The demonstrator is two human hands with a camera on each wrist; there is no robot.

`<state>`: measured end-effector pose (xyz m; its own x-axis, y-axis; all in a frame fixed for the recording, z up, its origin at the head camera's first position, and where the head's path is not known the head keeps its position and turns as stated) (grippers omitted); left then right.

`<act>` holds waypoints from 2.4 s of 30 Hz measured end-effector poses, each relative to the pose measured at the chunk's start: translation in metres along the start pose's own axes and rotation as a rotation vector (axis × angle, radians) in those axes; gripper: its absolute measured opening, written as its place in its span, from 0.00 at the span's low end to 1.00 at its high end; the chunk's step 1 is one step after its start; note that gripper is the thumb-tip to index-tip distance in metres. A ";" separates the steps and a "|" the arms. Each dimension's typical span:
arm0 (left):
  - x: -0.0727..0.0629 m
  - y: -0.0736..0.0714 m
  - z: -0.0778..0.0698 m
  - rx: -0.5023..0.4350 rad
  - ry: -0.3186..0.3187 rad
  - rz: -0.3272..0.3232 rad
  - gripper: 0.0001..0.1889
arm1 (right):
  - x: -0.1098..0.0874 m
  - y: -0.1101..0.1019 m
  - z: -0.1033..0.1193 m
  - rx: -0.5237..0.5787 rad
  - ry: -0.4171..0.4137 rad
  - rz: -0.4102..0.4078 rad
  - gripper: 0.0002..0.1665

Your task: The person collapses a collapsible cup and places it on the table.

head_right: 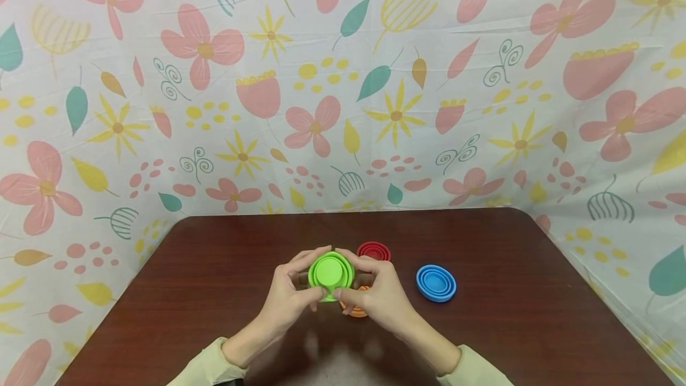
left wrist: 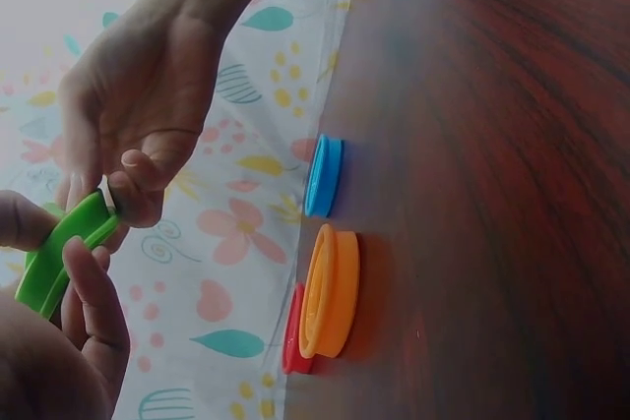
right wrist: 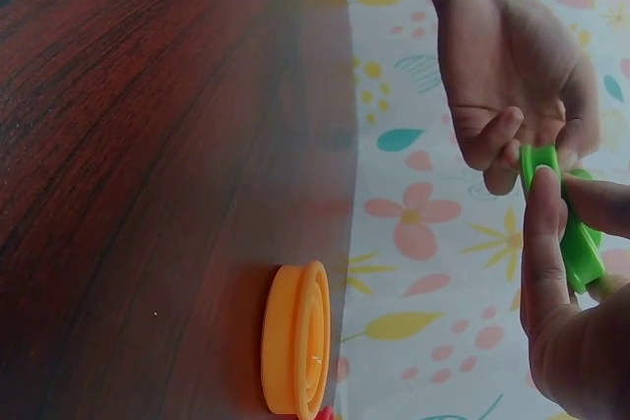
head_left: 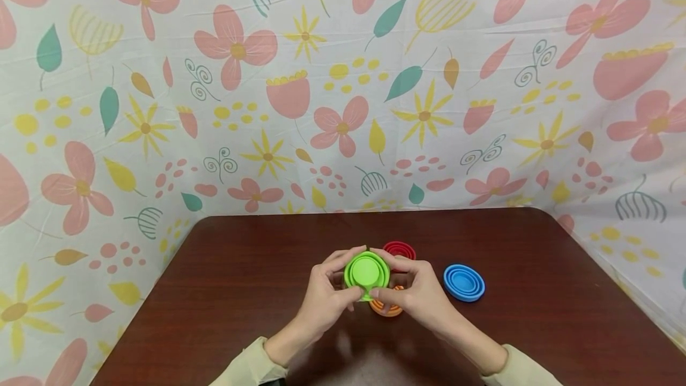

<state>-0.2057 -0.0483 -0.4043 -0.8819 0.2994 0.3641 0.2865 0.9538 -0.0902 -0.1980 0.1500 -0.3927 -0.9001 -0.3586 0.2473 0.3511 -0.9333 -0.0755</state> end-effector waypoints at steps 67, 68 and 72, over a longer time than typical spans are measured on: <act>0.003 -0.014 0.002 -0.049 0.071 0.209 0.35 | 0.000 -0.010 -0.001 -0.027 -0.013 0.076 0.43; 0.003 -0.014 0.002 -0.051 0.070 0.211 0.35 | 0.000 -0.010 -0.001 -0.033 -0.011 0.073 0.42; 0.002 -0.014 0.001 -0.045 0.069 0.212 0.36 | -0.001 -0.010 -0.001 -0.036 -0.011 0.071 0.41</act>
<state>-0.2119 -0.0609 -0.4033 -0.7729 0.4893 0.4041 0.4808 0.8671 -0.1303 -0.2005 0.1595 -0.3931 -0.8703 -0.4236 0.2511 0.4039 -0.9058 -0.1281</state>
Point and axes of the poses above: each hand's wrist, its own x-axis towards the middle knuckle, its own y-axis out of the palm, z = x × y, the point moved 2 cm from there along x, towards the middle knuckle, and after that the axes turned 4 degrees about x, right-handed, at the moved point
